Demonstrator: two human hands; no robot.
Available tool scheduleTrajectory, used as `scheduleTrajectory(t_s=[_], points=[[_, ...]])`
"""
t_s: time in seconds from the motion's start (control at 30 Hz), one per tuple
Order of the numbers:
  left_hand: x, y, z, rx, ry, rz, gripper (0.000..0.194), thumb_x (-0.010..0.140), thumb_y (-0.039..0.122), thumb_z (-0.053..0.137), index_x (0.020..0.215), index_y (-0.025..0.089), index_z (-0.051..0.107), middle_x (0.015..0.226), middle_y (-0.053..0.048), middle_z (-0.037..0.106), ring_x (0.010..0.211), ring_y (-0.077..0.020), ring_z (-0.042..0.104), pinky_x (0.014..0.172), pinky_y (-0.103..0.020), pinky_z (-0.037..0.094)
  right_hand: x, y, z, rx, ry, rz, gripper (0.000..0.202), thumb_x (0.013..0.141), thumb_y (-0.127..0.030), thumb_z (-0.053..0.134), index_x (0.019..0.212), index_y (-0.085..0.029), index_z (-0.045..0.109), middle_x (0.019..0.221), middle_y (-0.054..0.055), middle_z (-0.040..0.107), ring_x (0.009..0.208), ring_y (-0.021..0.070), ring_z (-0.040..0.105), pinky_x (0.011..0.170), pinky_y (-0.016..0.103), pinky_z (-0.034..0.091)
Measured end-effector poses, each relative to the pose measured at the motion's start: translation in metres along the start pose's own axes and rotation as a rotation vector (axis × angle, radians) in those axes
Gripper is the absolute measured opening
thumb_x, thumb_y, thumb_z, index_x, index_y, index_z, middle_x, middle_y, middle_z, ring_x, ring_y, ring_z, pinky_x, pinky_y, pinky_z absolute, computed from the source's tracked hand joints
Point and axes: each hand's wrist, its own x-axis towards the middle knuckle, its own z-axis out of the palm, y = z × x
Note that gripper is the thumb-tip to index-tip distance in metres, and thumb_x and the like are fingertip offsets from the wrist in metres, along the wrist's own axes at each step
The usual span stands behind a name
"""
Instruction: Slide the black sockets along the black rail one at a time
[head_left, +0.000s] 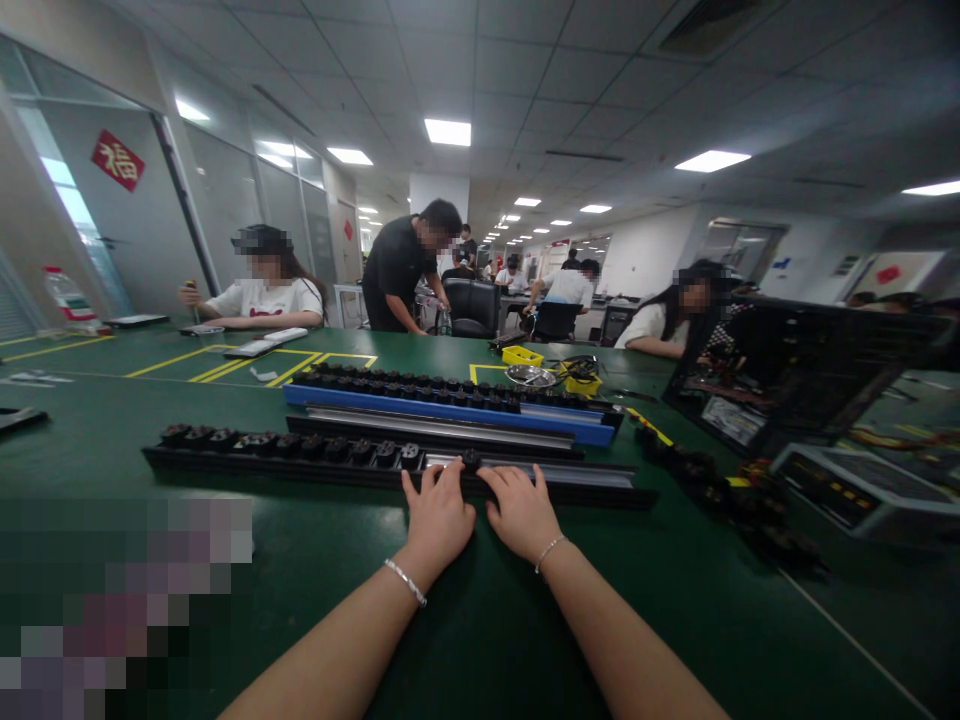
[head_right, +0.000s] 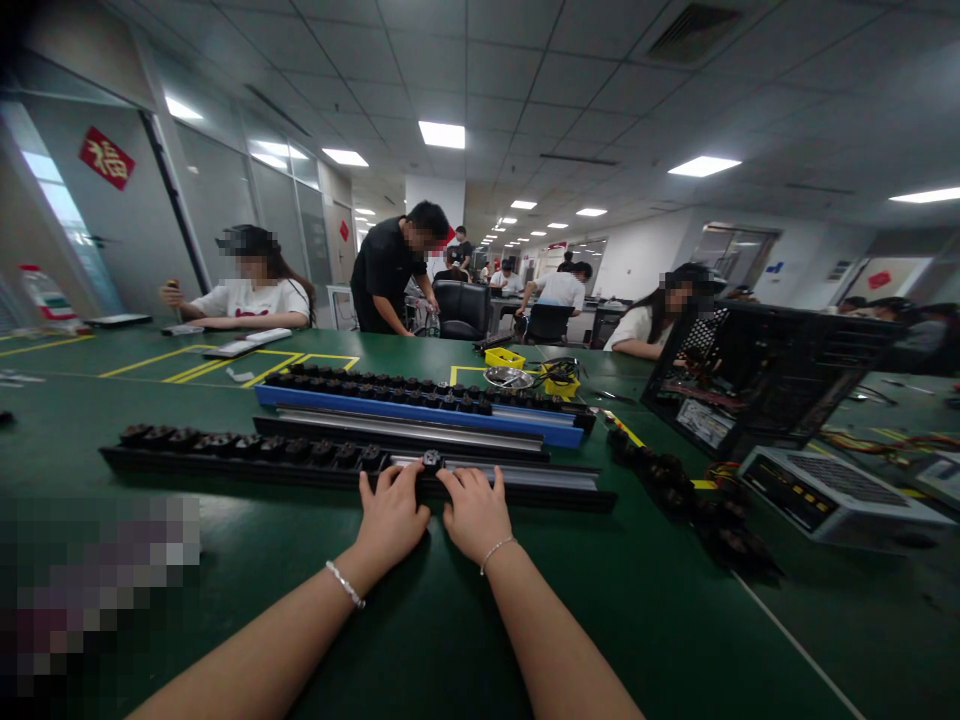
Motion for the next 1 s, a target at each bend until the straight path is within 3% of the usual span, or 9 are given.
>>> scheduleTrajectory(t_s=[0.7, 1.0], points=[[-0.001, -0.006, 0.005, 0.003, 0.053, 0.054, 0.055, 0.071, 0.017, 0.045, 0.126, 0.017, 0.046, 0.126, -0.011, 0.055, 0.122, -0.0262, 0.040, 0.109, -0.060, 0.007, 0.000, 0.009, -0.003, 0.021, 0.021, -0.023, 0.045, 0.080, -0.021, 0.043, 0.124, -0.028, 0.050, 0.127, 0.004, 0.055, 0.115, 0.0184, 0.046, 0.104, 0.041, 0.022], [-0.001, -0.006, 0.001, 0.002, 0.060, 0.073, 0.052, 0.071, 0.017, 0.045, 0.124, 0.017, 0.047, 0.123, -0.010, 0.057, 0.120, -0.0260, 0.042, 0.108, -0.062, 0.010, -0.001, 0.015, -0.005, -0.004, -0.002, -0.016, 0.046, 0.080, -0.021, 0.044, 0.125, -0.029, 0.050, 0.125, 0.004, 0.056, 0.113, 0.0194, 0.048, 0.105, 0.044, 0.020]])
